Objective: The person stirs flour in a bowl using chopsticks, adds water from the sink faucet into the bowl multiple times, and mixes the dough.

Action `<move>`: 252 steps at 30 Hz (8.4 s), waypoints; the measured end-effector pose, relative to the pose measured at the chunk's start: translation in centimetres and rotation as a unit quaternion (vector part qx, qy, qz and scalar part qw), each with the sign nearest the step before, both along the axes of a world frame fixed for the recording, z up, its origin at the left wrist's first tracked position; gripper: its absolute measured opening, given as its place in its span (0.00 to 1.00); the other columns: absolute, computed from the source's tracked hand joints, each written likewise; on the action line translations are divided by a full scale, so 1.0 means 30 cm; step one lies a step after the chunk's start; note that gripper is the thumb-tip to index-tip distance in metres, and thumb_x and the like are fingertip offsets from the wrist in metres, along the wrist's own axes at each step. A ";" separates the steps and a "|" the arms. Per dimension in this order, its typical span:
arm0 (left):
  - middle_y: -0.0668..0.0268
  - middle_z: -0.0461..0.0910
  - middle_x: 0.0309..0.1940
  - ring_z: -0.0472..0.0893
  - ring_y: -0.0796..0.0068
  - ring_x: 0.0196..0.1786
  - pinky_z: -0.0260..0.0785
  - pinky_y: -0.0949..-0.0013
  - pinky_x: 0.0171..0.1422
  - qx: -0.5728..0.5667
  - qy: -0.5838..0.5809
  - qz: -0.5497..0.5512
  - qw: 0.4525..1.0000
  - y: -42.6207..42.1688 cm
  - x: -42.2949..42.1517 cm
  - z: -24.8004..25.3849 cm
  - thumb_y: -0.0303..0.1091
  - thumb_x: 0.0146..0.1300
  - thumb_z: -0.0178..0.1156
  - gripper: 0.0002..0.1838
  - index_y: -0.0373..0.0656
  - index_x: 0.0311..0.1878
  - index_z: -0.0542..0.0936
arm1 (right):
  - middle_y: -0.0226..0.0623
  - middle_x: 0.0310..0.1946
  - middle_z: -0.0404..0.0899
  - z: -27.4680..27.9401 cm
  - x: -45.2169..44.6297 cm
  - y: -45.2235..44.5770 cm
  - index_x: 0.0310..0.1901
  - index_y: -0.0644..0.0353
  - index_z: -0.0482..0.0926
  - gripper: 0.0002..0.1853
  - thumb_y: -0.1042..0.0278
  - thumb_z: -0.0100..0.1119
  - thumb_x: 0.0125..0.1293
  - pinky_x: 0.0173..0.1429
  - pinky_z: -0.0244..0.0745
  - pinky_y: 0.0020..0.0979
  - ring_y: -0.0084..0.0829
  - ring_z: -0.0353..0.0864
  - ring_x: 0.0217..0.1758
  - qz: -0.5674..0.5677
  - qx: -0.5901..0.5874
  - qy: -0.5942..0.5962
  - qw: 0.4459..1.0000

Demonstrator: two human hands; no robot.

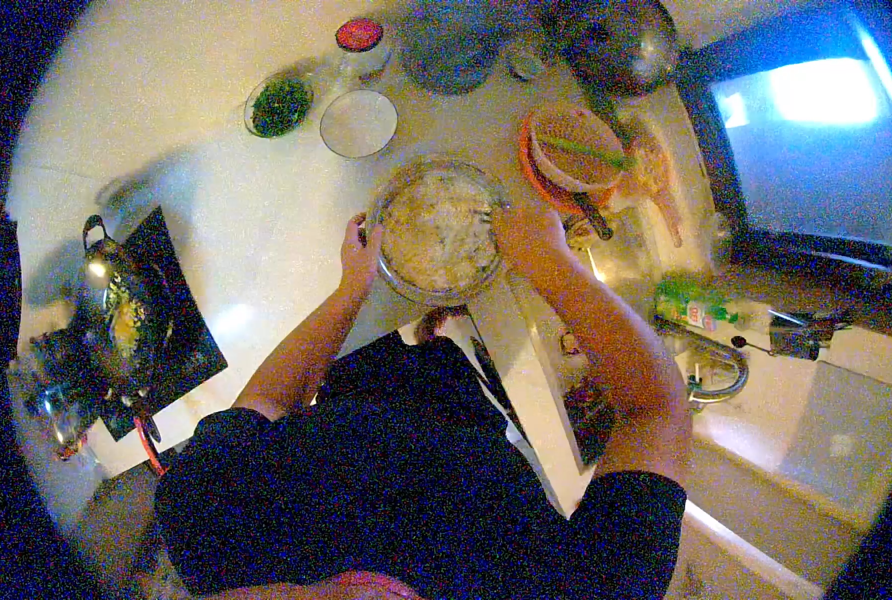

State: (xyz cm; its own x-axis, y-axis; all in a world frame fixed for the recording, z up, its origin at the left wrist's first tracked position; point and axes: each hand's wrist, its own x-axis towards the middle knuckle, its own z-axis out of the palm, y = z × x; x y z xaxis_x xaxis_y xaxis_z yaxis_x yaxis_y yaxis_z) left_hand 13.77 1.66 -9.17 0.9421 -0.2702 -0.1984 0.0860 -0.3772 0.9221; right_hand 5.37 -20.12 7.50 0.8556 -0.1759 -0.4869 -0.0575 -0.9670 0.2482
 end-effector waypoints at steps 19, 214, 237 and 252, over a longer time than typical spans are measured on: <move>0.62 0.77 0.23 0.75 0.74 0.25 0.68 0.70 0.30 -0.038 0.062 0.094 0.993 -0.064 0.063 0.043 0.35 0.49 0.65 0.14 0.38 0.37 0.76 | 0.48 0.34 0.78 -0.306 -0.060 -0.195 0.49 0.56 0.74 0.16 0.73 0.47 0.57 0.39 0.73 0.45 0.47 0.79 0.36 0.116 0.270 0.267 0.918; 0.57 0.79 0.42 0.80 0.58 0.43 0.70 0.66 0.48 -0.040 0.047 -0.061 0.996 -0.066 0.117 0.081 0.33 0.57 0.56 0.17 0.47 0.51 0.76 | 0.55 0.32 0.77 -0.273 -0.320 0.091 0.63 0.43 0.61 0.27 0.74 0.40 0.61 0.39 0.74 0.46 0.49 0.79 0.36 -0.157 0.270 0.058 0.948; 0.57 0.79 0.43 0.80 0.58 0.43 0.71 0.66 0.48 -0.047 0.010 -0.071 0.996 -0.065 0.115 0.034 0.35 0.58 0.56 0.18 0.49 0.53 0.75 | 0.43 0.30 0.79 -0.204 -0.159 -0.031 0.55 0.46 0.70 0.20 0.67 0.46 0.60 0.40 0.75 0.42 0.45 0.80 0.37 -0.196 0.049 0.170 0.965; 0.56 0.78 0.45 0.78 0.56 0.46 0.70 0.64 0.50 -0.047 -0.027 -0.115 0.992 -0.095 0.134 0.025 0.33 0.59 0.54 0.16 0.46 0.51 0.75 | 0.46 0.27 0.77 -0.045 -0.044 -0.025 0.62 0.38 0.61 0.26 0.71 0.42 0.62 0.34 0.76 0.42 0.42 0.81 0.32 0.001 0.039 0.211 0.977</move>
